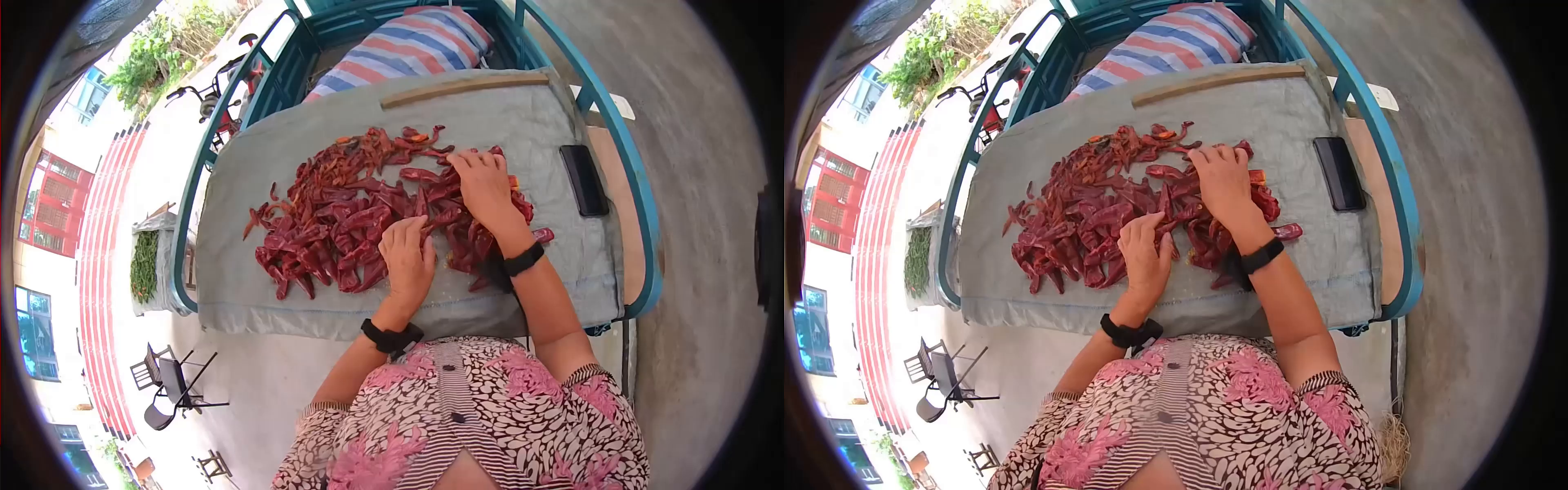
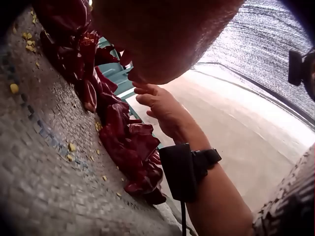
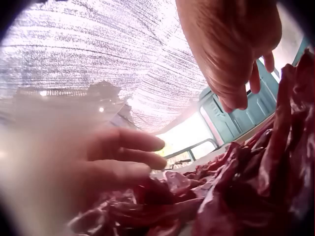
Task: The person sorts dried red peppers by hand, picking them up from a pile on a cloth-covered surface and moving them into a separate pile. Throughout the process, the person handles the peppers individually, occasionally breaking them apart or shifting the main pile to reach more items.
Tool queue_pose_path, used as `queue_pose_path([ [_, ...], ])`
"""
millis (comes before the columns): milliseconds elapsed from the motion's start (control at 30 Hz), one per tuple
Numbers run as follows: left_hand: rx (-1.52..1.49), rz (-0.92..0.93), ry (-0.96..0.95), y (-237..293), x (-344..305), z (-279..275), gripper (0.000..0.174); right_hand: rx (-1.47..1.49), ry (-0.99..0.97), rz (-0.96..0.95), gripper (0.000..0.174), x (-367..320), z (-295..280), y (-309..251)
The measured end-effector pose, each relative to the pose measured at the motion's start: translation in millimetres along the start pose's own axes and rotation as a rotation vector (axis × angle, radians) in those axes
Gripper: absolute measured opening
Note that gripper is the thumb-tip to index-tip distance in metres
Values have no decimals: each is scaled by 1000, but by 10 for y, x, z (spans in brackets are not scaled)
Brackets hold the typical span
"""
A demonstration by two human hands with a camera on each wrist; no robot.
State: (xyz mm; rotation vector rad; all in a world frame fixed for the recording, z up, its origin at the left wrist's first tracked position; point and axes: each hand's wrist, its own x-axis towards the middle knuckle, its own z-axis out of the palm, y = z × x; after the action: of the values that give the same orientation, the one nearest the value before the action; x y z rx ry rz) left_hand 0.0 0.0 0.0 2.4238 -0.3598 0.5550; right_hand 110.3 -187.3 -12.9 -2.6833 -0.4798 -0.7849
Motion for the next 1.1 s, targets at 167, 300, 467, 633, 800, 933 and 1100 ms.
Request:
queue_pose_path([
  [167, 28, 26, -46, -87, -34, -36, 46, -18, -99, -8, 34, 30, 16, -9],
  [300, 11, 30, 39, 8, -3, -47, 48, 235, -2, 23, 27, 58, -353, -211],
  [467, -151, -26, 132, 67, 29, -19, 50, 1123, -85, 382, 18, -142, -710, -824],
  [633, -151, -42, 49, -72, 110, -175, 53, 1061, -234, 414, 19, -154, -888, -637],
  [800, -181, -218, 205, -50, 414, -374, 57, 282, -95, 305, 28, 57, -764, 44],
  [933, -91, -127, 125, -201, 323, -177, 64, 2, -271, 228, 35, 158, -369, 500],
  [1100, 322, 144, -81, -144, -9, 106, 53, -82, -376, 149, 38, 246, 50, 683],
])
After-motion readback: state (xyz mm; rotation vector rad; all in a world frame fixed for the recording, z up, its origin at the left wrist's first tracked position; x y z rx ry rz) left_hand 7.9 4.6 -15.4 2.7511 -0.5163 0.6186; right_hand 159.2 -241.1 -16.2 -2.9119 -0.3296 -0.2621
